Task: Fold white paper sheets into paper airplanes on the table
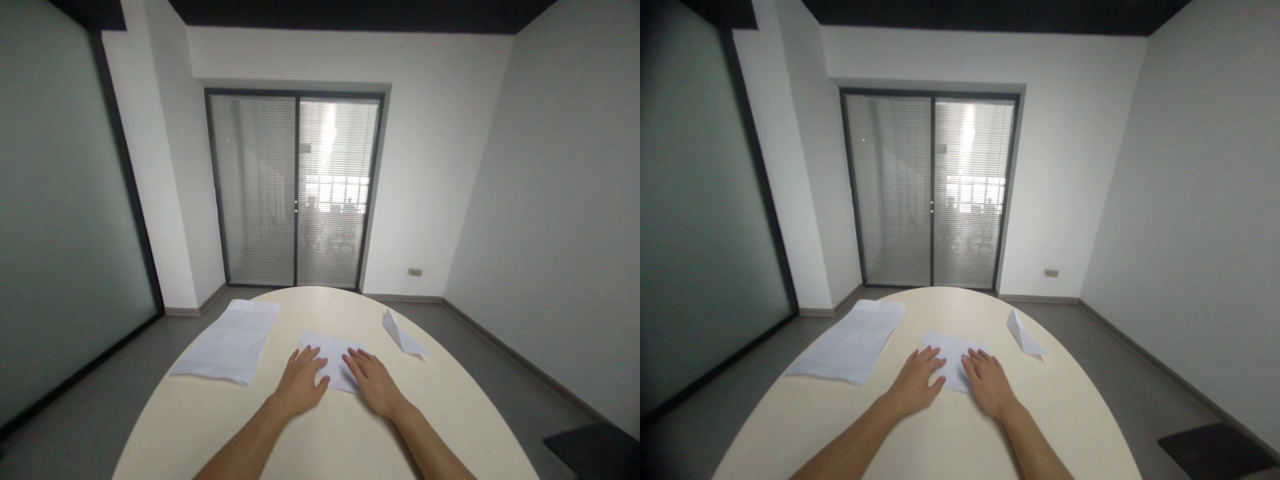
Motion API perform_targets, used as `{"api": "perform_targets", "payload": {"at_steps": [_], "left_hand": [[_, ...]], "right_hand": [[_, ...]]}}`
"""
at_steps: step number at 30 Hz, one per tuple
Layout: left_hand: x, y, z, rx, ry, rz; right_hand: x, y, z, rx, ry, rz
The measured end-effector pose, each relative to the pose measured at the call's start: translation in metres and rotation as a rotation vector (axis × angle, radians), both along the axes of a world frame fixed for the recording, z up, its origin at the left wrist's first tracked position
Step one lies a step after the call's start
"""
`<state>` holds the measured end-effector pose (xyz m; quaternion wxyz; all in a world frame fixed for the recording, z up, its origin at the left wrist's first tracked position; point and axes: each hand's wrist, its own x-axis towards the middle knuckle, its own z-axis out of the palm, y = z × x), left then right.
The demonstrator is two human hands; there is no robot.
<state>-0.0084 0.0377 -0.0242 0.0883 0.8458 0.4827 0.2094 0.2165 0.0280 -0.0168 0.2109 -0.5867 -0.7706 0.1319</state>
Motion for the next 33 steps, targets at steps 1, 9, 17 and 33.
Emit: {"api": "perform_targets", "payload": {"at_steps": [1,9,17,33], "left_hand": [[0.000,0.000,0.000,-0.003,-0.002,-0.004],[0.003,-0.001,-0.006,0.055,-0.056,-0.004],[0.013,0.002,-0.016,0.072,-0.074,0.064],[0.003,-0.002,-0.006,0.030,-0.069,-0.063]], "right_hand": [[0.002,0.002,-0.003,-0.004,-0.007,-0.028],[0.005,0.004,-0.008,0.051,-0.029,-0.056],[0.005,-0.017,0.003,-0.011,-0.001,0.255],[-0.006,-0.014,0.011,0.014,0.047,0.262]]}}
